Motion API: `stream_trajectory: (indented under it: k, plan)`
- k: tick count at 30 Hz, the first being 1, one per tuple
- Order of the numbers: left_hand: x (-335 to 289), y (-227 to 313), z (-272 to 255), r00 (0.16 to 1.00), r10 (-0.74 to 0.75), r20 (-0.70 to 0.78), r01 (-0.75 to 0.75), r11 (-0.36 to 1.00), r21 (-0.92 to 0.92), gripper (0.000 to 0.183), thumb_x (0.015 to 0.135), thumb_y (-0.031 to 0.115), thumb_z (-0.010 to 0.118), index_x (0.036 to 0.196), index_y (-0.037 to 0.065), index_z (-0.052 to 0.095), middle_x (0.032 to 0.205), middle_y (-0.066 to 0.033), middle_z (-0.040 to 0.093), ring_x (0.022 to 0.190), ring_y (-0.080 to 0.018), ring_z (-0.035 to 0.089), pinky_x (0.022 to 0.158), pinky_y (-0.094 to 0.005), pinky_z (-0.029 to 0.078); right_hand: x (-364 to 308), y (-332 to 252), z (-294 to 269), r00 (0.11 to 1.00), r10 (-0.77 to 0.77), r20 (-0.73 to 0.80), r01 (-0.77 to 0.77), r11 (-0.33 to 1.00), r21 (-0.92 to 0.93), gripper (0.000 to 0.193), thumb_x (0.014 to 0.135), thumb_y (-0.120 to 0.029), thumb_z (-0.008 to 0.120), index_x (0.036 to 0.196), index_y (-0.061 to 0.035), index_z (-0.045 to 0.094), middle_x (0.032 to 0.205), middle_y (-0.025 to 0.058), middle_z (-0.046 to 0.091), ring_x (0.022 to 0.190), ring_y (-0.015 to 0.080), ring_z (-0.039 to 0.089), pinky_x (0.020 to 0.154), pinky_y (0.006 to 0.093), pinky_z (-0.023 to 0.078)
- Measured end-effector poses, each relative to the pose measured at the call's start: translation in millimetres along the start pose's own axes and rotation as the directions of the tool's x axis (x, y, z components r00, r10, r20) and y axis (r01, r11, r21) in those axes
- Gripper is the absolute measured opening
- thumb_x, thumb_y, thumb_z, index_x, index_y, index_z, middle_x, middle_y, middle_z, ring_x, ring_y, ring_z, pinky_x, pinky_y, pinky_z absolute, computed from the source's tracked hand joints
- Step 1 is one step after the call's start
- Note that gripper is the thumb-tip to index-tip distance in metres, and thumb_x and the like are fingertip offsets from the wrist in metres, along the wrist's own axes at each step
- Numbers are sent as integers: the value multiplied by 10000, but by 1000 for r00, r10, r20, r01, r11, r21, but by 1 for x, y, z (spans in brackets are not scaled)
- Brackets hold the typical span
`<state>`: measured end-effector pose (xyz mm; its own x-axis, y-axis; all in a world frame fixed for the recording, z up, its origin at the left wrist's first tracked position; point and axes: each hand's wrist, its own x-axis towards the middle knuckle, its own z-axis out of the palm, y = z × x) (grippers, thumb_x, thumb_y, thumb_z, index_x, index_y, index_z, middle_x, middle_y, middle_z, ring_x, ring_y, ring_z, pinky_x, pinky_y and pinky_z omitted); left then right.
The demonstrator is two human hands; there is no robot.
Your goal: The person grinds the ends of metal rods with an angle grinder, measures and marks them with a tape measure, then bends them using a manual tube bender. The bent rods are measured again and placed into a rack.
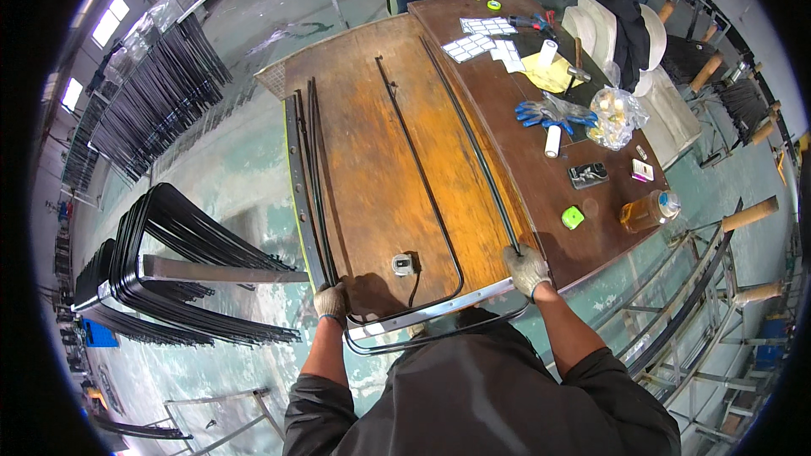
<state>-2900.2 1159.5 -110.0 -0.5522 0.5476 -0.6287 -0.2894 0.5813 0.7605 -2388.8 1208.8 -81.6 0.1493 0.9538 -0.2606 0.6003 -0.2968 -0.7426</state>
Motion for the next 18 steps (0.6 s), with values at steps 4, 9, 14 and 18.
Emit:
stream_trajectory:
  k: [4,9,14,18]
  plan:
    - [-9,-8,2,988,114,-102,-114,993,4,371,984,233,777,1195,-70,750,948,-129,799,796,-246,705,746,-394,574,-13,-15,-4,994,-59,-87,52,995,-84,416,1111,-382,648,973,4,722,821,253,677,746,371,662,747,493,524]
    - [-36,-6,-22,997,40,63,-32,993,-113,270,1031,286,814,909,88,678,667,-6,585,514,-149,521,477,-342,392,-37,-22,-19,953,-217,-213,186,970,-156,449,1139,-406,604,994,8,696,887,330,694,827,523,697,750,554,542]
    - [-66,70,-67,898,195,394,-79,953,-292,300,1092,372,775,931,143,668,633,30,527,475,-146,494,452,-321,353,-32,-9,5,938,-269,-218,238,958,-161,378,1154,-339,609,994,-5,685,876,282,675,778,442,656,742,515,541]
    - [-125,159,-131,935,290,206,-227,932,-282,243,1110,313,759,983,125,673,648,57,516,485,-94,462,453,-271,313,-31,-32,79,945,-165,-281,281,847,450,279,1155,-249,655,996,-21,676,824,42,599,766,175,574,685,382,480]
